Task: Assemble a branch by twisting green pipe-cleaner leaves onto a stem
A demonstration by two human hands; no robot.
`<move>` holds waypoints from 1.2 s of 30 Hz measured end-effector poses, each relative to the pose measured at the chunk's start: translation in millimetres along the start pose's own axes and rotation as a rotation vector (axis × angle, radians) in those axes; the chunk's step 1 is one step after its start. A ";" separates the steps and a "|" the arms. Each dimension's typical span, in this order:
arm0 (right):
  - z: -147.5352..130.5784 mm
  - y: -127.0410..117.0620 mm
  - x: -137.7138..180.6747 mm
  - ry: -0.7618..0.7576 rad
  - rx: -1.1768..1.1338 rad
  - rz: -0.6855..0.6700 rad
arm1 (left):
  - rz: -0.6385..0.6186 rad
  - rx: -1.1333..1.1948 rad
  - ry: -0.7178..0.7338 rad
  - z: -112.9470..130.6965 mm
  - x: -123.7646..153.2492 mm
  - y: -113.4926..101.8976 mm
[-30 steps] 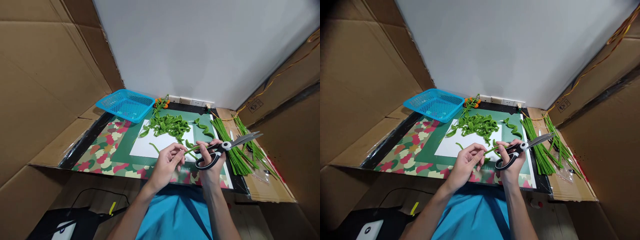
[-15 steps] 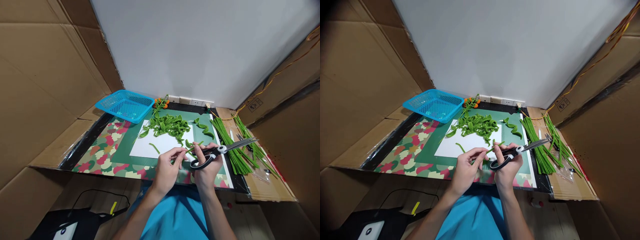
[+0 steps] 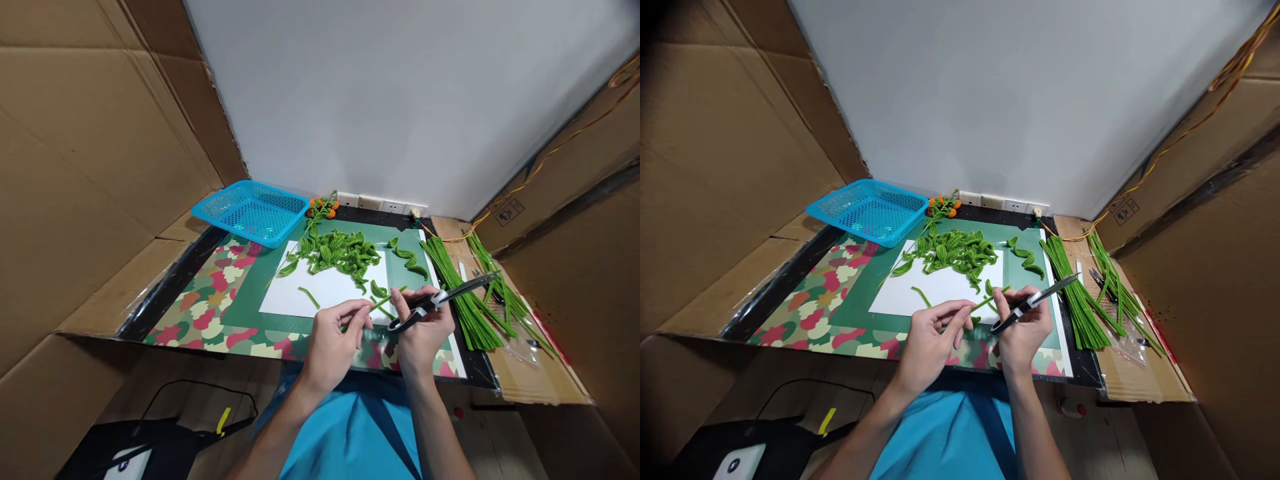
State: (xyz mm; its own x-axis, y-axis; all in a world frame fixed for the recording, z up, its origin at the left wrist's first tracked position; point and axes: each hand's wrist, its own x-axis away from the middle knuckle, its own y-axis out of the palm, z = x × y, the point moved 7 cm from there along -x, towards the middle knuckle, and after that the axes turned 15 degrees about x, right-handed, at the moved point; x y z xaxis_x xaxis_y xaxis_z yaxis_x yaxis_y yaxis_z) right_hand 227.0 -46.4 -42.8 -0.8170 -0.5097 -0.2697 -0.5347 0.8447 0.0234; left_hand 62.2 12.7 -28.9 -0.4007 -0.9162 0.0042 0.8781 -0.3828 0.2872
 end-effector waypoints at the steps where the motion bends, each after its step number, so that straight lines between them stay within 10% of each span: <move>1: 0.9 0.3 -0.7 0.003 -0.028 -0.013 | -0.008 0.030 -0.015 -1.3 -1.0 -0.2; 20: 10.4 16.3 4.0 0.191 -0.212 -0.120 | -0.037 0.107 -0.089 -10.5 -1.6 1.3; 36: 6.9 -20.8 -21.1 0.018 -0.099 0.090 | 0.022 0.076 -0.023 -9.8 -4.6 -13.6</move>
State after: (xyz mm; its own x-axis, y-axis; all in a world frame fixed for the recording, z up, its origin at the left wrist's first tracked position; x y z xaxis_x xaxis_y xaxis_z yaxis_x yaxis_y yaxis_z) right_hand 256.8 -52.1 -44.2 -0.8658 -0.4364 -0.2449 -0.4772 0.8673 0.1416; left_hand 54.6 20.9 -42.2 -0.3884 -0.9209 0.0332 0.8646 -0.3516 0.3589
